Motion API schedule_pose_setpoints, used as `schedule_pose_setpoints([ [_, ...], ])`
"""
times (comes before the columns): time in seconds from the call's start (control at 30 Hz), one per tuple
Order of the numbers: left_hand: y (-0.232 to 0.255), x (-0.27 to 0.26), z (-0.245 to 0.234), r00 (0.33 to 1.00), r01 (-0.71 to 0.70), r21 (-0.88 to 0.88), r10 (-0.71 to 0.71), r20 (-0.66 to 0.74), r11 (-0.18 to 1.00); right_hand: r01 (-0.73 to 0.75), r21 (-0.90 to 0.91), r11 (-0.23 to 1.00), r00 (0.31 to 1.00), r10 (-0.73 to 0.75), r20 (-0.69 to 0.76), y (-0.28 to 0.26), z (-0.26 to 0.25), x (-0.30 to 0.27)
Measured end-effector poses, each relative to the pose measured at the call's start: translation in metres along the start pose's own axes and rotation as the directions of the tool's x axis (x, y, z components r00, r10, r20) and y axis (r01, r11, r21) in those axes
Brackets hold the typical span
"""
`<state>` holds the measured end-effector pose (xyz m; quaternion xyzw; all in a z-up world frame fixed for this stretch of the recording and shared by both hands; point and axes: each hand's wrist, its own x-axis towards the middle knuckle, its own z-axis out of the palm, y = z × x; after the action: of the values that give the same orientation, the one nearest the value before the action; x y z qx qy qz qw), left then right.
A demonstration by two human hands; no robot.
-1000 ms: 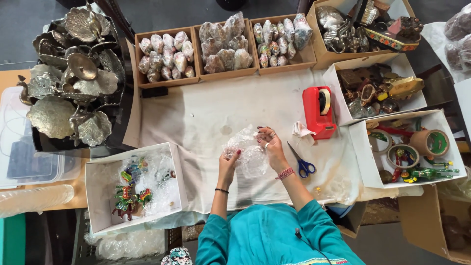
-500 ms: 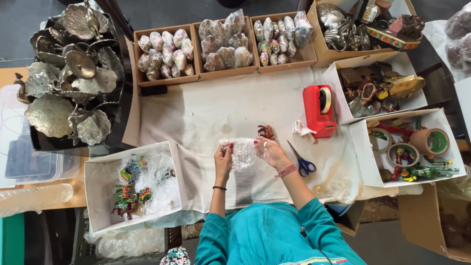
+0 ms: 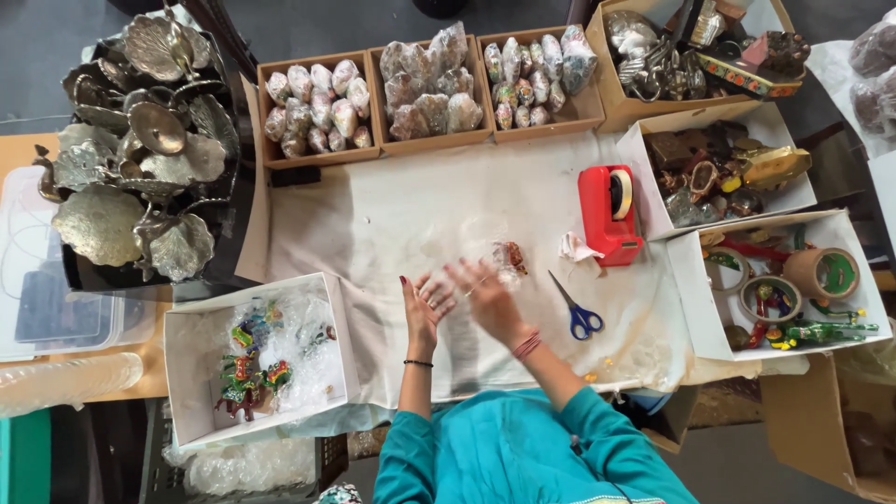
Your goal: The person wraps a small, colorful figurine in bubble wrap and secures it with tape from a red dispenser. They then place the wrapped item into a cardboard box. Next, they pick up another figurine from a white box and wipe it with a white cloth.
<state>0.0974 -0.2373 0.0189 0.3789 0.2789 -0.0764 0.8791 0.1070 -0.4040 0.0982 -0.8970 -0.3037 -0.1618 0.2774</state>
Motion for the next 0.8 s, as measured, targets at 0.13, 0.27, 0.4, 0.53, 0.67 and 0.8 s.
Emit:
schedule_pose_setpoints([
  [0.13, -0.059, 0.055, -0.068, 0.983, 0.153, -0.028, -0.155, -0.101, 0.988, -0.088, 0.15, 0.985, 0.929, 0.028, 0.368, 0.001, 0.041, -0.034],
  [0.27, -0.056, 0.037, -0.063, 0.965, -0.151, 0.425, 0.226, -0.132, 0.893, -0.098, 0.311, 0.945, 0.987, 0.054, 0.149, 0.009, 0.043, -0.049],
  [0.4, -0.017, -0.01, 0.004, 0.687, -0.175, 0.981, 0.724, 0.059, 0.087, -0.157, 0.007, 0.988, 0.964, 0.151, 0.217, 0.031, 0.044, -0.054],
  [0.53, -0.052, 0.013, -0.006, 0.61, -0.364, 0.843, 0.583, 0.536, -0.395, -0.16, -0.012, 0.987, 0.963, 0.159, 0.218, 0.049, 0.059, -0.067],
  [0.67, -0.07, 0.025, -0.017, 0.664, -0.451, 0.741, 0.367, 0.651, -0.498, -0.324, 0.023, 0.946, 0.946, 0.324, 0.012, 0.082, 0.064, -0.075],
  [0.8, -0.068, 0.014, -0.015, 0.663, -0.43, 0.725, 0.356, 0.658, -0.538, -0.402, 0.061, 0.914, 0.91, 0.406, -0.085, 0.077, 0.003, -0.026],
])
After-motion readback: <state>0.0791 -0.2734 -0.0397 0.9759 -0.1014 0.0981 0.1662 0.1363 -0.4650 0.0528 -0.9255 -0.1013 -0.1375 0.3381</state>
